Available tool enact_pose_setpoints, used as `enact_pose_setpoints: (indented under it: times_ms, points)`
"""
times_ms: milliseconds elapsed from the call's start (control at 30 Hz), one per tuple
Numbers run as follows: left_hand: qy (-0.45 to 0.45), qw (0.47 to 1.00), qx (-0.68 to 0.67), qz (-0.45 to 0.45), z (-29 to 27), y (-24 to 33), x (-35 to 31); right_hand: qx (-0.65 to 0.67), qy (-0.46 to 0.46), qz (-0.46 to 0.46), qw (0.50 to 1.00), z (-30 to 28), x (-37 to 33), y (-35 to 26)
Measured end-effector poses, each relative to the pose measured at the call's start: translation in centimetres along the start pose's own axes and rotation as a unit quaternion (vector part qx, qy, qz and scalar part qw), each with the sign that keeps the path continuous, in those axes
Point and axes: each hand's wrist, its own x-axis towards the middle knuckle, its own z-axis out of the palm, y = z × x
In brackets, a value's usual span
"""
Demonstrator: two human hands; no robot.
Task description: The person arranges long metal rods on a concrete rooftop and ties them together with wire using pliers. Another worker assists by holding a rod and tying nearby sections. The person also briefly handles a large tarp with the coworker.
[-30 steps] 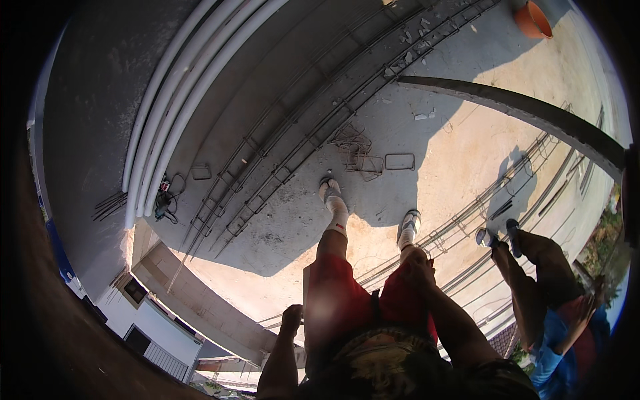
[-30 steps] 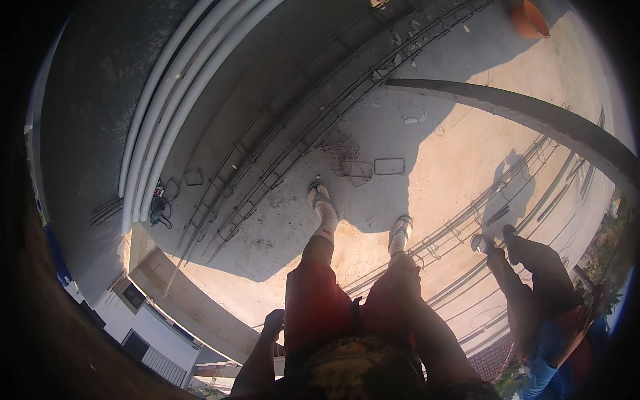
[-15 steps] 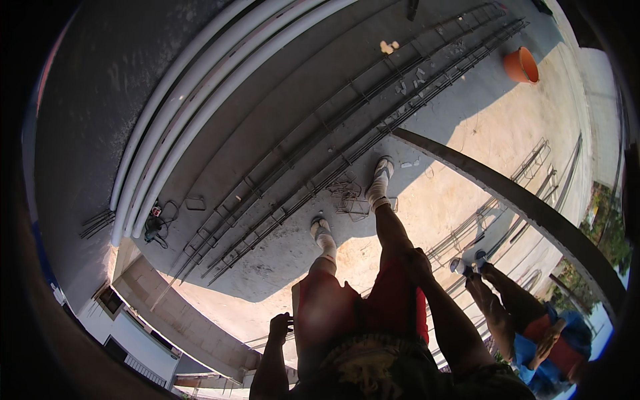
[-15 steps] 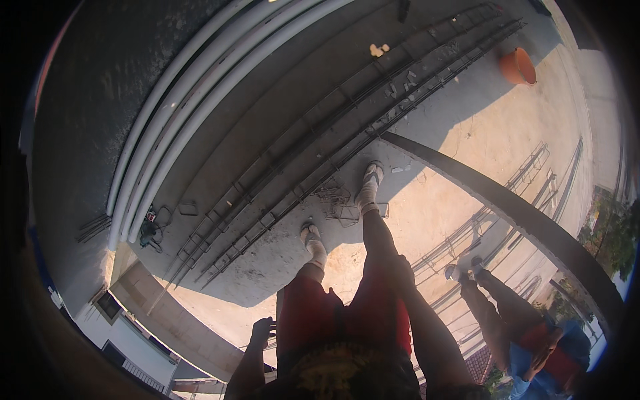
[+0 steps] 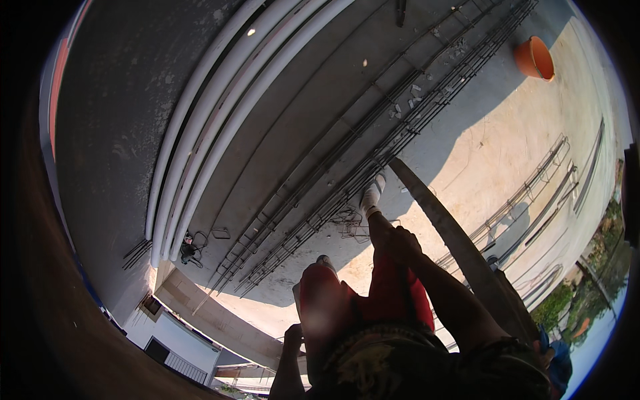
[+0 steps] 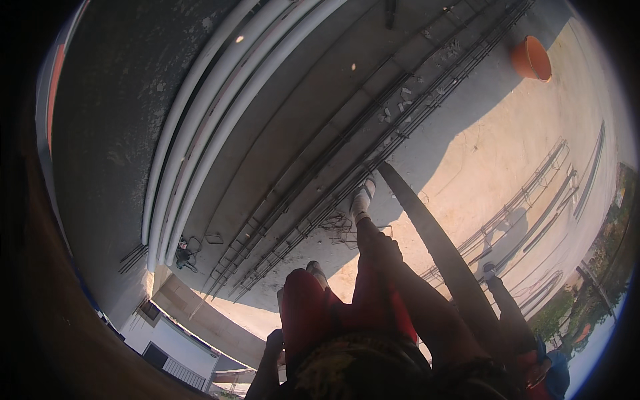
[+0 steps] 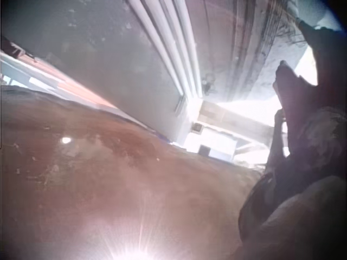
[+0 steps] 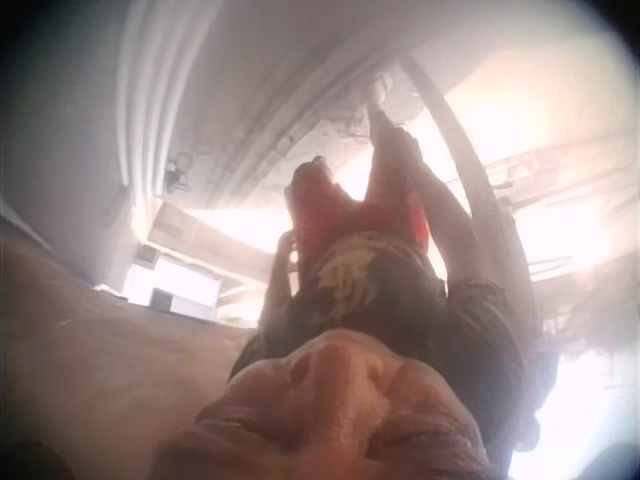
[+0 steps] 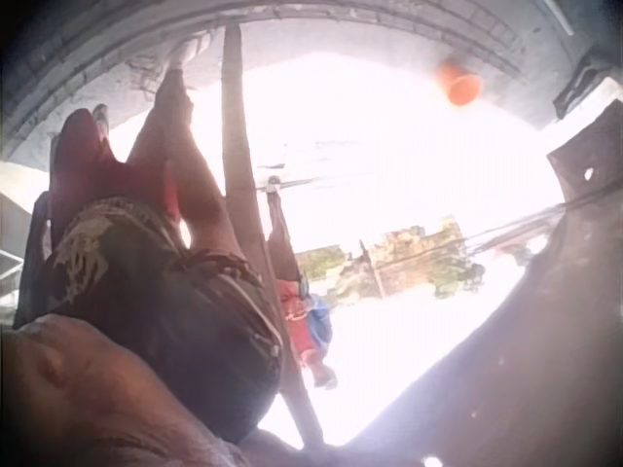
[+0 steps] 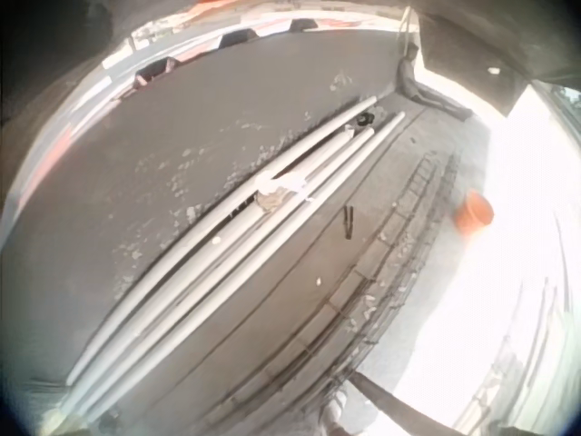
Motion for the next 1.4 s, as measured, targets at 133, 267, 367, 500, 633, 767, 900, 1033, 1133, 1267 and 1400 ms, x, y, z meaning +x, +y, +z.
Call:
enact_pose_setpoints:
  times_ms: [133, 267, 367, 500, 633, 767, 900, 1033, 1133, 1267, 1400]
  points:
    - [0.003, 0.978, 0.203, 0.049, -2.2, 4.8, 0.6, 0.108, -0.011, -0.017, 0.994, -5.3, -0.6, 1.1]
    - [0.014, 0.978, 0.204, 0.044, -5.0, 11.7, 1.5, 0.137, -0.002, -0.008, 0.991, -7.3, 0.5, 1.8]
    - [0.022, 0.974, 0.218, 0.053, -8.1, 17.1, 3.0, 0.172, 0.025, 0.024, 0.984, -10.4, 1.2, 1.4]
    - [0.011, 0.955, 0.281, 0.093, -13.3, 25.5, 7.2, 0.244, 0.115, 0.072, 0.96, -12.4, 1.1, 3.0]
    - [-0.025, 0.891, 0.41, 0.196, -20.6, 36.1, 14.6, 0.292, 0.197, 0.173, 0.92, -8.3, -2.9, 3.6]
    - [-0.076, 0.981, 0.116, 0.139, -22.4, 53.1, 14.2, 0.303, 0.26, 0.272, 0.875, 2.1, -9.4, -0.9]
    - [-0.061, 0.978, 0.145, 0.135, -26.2, 64.5, 12.2, 0.444, -0.041, 0.208, 0.87, 5.0, -10.7, -11.2]
    - [-0.028, 0.976, 0.191, 0.102, -29.7, 68.5, 12.2, 0.573, 0.049, 0.161, 0.802, 3.9, -6.2, -16.4]
    - [-0.041, 0.975, 0.206, 0.08, -29.7, 72.7, 12.8, 0.569, 0.11, 0.114, 0.807, 0.7, -2.7, -18.6]
    - [-0.047, 0.953, 0.277, 0.116, -24.4, 81.9, 10.8, 0.636, 0.038, 0.224, 0.737, -10.1, 0.5, -21.7]
    - [-0.006, 0.933, 0.32, 0.163, -18.3, 92.1, 5.9, 0.625, 0.092, 0.134, 0.764, -13.2, 7.4, -20.5]
